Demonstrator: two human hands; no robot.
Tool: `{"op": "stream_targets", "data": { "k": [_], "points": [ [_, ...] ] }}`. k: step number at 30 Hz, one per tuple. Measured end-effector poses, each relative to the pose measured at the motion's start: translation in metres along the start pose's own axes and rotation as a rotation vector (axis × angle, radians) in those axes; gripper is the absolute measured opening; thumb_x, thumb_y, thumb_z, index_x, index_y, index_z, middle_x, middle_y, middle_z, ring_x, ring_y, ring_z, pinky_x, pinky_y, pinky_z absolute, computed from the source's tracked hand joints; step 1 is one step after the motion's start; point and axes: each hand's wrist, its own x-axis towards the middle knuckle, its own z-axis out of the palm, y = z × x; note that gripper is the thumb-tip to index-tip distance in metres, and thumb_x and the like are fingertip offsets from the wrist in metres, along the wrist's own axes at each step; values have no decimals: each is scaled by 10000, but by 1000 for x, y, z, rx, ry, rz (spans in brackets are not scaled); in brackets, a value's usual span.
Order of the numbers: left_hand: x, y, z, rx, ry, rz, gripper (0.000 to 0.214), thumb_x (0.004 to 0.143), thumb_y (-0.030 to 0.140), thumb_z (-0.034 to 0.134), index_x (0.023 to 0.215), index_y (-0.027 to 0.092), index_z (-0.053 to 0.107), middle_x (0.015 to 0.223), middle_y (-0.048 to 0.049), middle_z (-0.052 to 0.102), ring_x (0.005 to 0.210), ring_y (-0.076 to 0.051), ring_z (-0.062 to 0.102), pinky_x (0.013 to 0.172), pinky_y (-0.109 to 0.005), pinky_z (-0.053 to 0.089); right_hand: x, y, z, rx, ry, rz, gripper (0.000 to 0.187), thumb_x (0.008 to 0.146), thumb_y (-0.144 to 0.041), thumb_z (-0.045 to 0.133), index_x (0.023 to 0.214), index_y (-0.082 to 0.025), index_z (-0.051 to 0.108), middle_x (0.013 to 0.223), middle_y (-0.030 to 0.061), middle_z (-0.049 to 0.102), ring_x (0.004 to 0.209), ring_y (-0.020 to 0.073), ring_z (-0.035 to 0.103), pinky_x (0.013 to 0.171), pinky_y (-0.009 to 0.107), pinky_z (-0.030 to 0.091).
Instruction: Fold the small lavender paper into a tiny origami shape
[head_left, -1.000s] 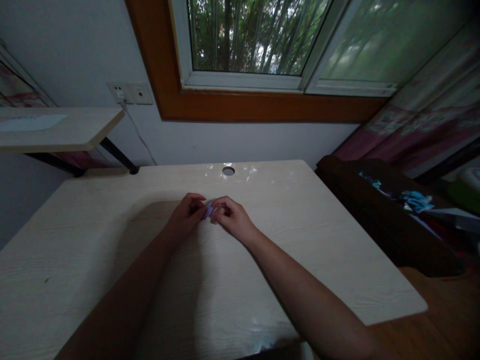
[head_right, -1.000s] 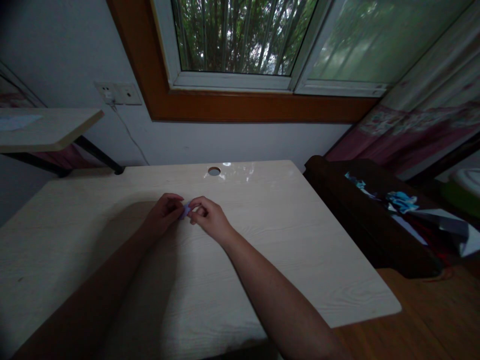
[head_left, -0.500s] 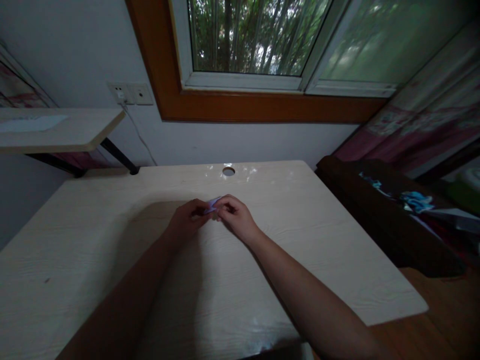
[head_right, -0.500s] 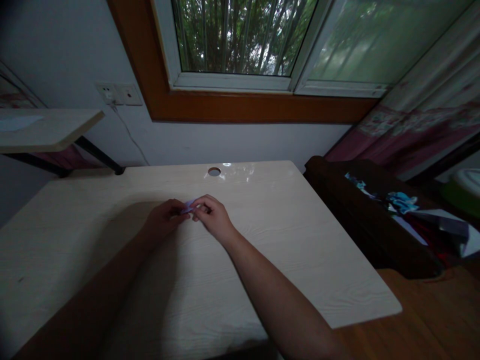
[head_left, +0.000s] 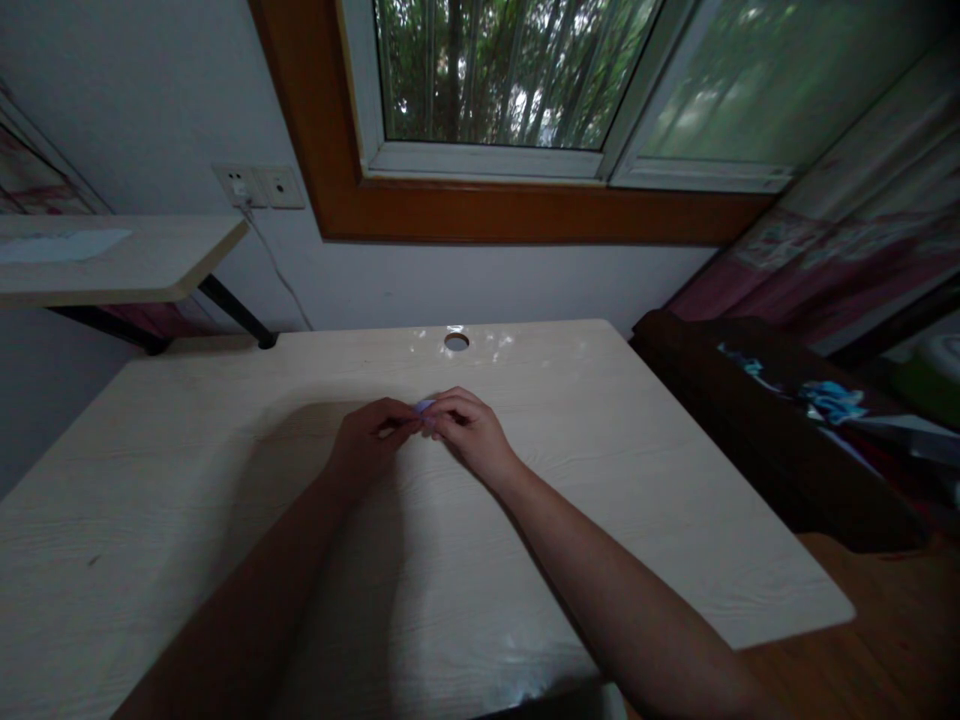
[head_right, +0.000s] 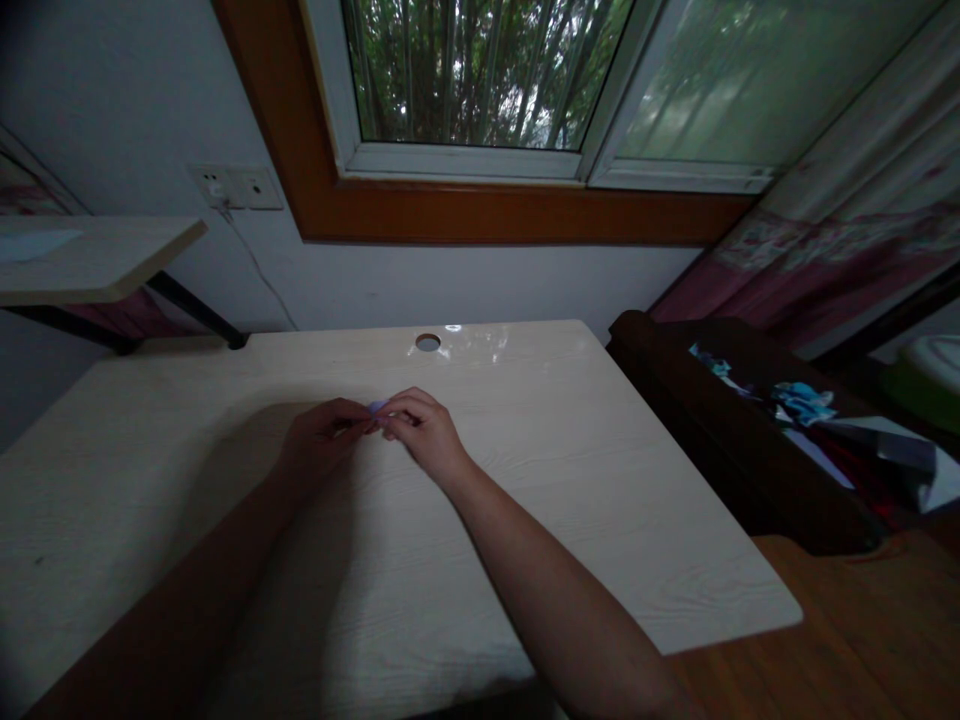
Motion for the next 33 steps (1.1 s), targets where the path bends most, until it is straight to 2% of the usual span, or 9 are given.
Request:
{"op": "stream_targets", "data": {
  "k": [6, 14, 20, 27, 33],
  "points": [
    [0, 4, 1, -3, 19, -10, 161, 808, 343, 731, 853, 189, 706, 855, -44, 745, 769, -163, 700, 753, -291, 585, 0, 0, 4, 60, 23, 20, 117, 825, -341, 715, 827, -226, 737, 950, 36, 613, 669, 113, 629, 625, 272, 566],
    [0, 6, 1, 36, 44, 7, 139, 800, 317, 735, 850, 188, 724, 875, -55, 750, 786, -171, 700, 766, -299, 584, -2, 5, 10, 208, 4, 70, 193, 831, -372, 712, 910, -201, 671, 941, 29, 618, 688, 130, 684, 645, 290, 594],
    [1, 6, 3, -2, 54, 3, 167, 789, 345, 751, 846, 191, 724, 898, -56, 760, 782, -172, 710, 751, -295, 590, 0, 1, 9, 115, 36, 8, 140, 854, -345, 691, 885, -212, 661, 901, 17, 619, 750, 131, 660, 749, 302, 561],
    [1, 12, 1, -104, -6, -88, 230, 869, 392, 665, 886, 167, 711, 806, -62, 766, 753, -183, 729, 729, -293, 591, 0, 7, 4, 26, 24, 1, 126, 878, -348, 666, 899, -224, 668, 937, 36, 619, 825, 157, 637, 800, 333, 534],
    [2, 10, 3, -201, 34, -172, 240, 791, 379, 749, 851, 167, 654, 771, -46, 755, 723, -180, 728, 725, -304, 599, -1, -1, 3, -41, 30, -49, 100, 882, -320, 658, 885, -224, 683, 943, 44, 620, 839, 166, 630, 787, 327, 521]
  ]
}}
